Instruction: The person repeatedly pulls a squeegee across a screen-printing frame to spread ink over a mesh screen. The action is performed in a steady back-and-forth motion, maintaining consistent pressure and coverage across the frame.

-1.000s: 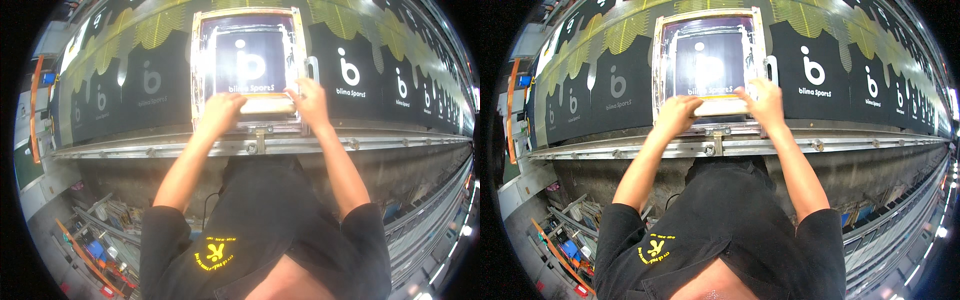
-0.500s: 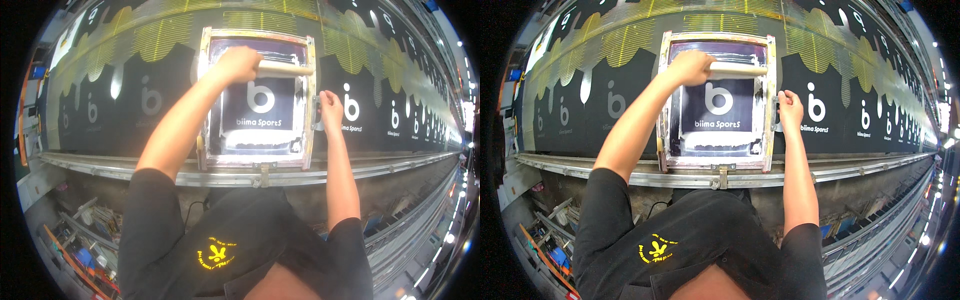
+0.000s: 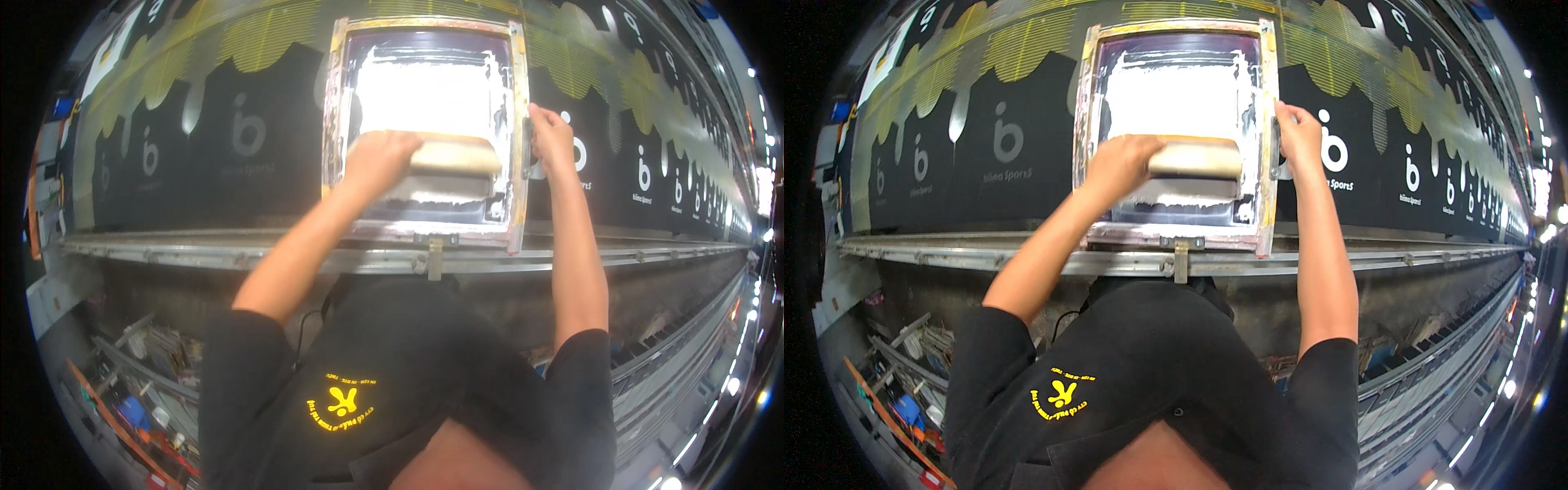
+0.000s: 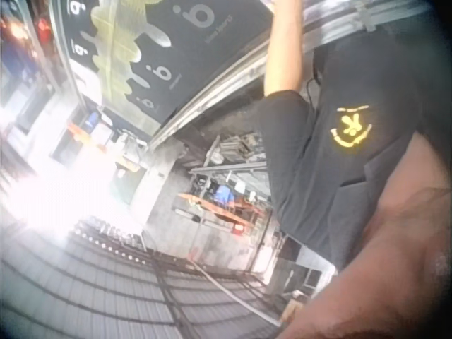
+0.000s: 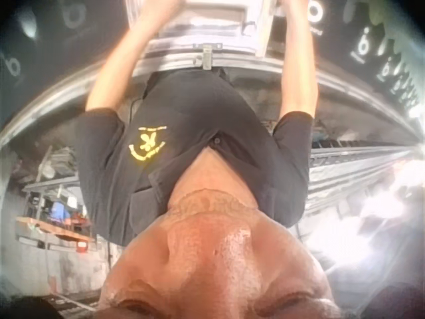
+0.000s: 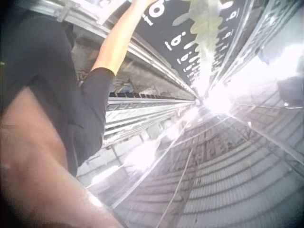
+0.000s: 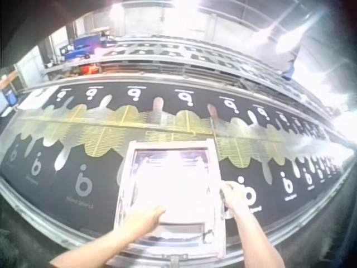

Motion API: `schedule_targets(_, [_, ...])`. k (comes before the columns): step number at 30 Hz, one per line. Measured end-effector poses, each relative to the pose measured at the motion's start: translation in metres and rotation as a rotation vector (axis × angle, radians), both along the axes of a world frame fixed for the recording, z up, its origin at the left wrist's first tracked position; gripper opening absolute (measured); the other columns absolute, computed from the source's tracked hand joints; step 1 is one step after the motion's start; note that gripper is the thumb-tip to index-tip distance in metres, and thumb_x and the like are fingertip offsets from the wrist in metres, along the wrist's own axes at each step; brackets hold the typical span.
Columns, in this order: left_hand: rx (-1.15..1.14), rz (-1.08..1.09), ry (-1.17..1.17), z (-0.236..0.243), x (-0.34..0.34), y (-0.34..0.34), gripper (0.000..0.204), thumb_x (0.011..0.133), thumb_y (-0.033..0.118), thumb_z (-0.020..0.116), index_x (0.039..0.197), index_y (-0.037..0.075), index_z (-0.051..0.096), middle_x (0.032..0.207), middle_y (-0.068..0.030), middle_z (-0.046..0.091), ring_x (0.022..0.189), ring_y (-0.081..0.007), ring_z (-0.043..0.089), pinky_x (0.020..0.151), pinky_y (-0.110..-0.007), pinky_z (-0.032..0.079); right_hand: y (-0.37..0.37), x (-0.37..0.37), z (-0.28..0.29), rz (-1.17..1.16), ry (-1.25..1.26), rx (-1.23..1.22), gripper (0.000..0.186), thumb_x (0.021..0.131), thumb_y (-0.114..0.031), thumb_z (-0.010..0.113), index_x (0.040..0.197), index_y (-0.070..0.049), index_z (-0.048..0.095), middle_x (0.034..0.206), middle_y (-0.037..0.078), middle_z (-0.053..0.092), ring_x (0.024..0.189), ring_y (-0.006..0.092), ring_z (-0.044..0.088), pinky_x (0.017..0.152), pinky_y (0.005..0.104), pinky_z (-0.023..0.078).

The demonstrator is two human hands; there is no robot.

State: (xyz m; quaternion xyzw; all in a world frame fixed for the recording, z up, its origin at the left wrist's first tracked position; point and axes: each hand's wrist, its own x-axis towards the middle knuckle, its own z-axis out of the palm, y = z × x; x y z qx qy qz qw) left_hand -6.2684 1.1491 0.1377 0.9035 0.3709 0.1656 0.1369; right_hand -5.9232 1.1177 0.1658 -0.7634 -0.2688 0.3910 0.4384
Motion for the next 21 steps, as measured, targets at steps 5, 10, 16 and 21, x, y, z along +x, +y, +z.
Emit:
schedule_targets(5, [0.121,0.033,-0.092,-0.004,-0.034,-0.125,0.043,0.084,0.007,0.072,0.126,0.009,0.075,0.127,-0.0072,0.076,0.115,-0.0256,0.073,0.095,-0.039,0.061,0.001,0.002,-0.007,0.044,-0.050,0.097,0.044,0.102,-0.037,0.078,0.114,0.005,0.076,0.084,0.003,0.072,0.062,0.0091,0.057,0.054,0.0290,0.043])
schedule_targets(10, [-0.020,-0.071,-0.059,0.016,-0.080,-0.106,0.049,0.086,0.007,0.072,0.135,0.008,0.071,0.134,-0.0098,0.074,0.124,-0.0293,0.070,0.102,-0.042,0.058,0.006,-0.030,0.001,-0.104,-0.125,0.302,0.042,0.104,-0.029,0.077,0.117,0.010,0.076,0.102,0.012,0.080,0.088,0.0133,0.072,0.081,0.0293,0.057])
schedule_targets(16, [-0.244,-0.017,0.092,0.025,-0.196,-0.060,0.064,0.078,0.001,0.075,0.141,0.010,0.070,0.142,-0.0112,0.072,0.133,-0.0326,0.066,0.109,-0.047,0.054,0.032,-0.159,-0.051,-0.087,-0.182,0.421,0.035,0.105,-0.030,0.076,0.116,0.003,0.080,0.106,0.008,0.079,0.095,0.0153,0.071,0.087,0.0329,0.057])
schedule_targets(21, [-0.306,0.073,0.171,0.040,-0.316,-0.013,0.064,0.074,-0.004,0.069,0.137,0.012,0.075,0.140,-0.0094,0.074,0.131,-0.0316,0.068,0.108,-0.044,0.055,0.065,-0.305,-0.075,-0.035,-0.303,0.294,0.036,0.101,-0.032,0.073,0.116,0.001,0.078,0.111,0.018,0.080,0.107,0.0260,0.074,0.098,0.0390,0.055])
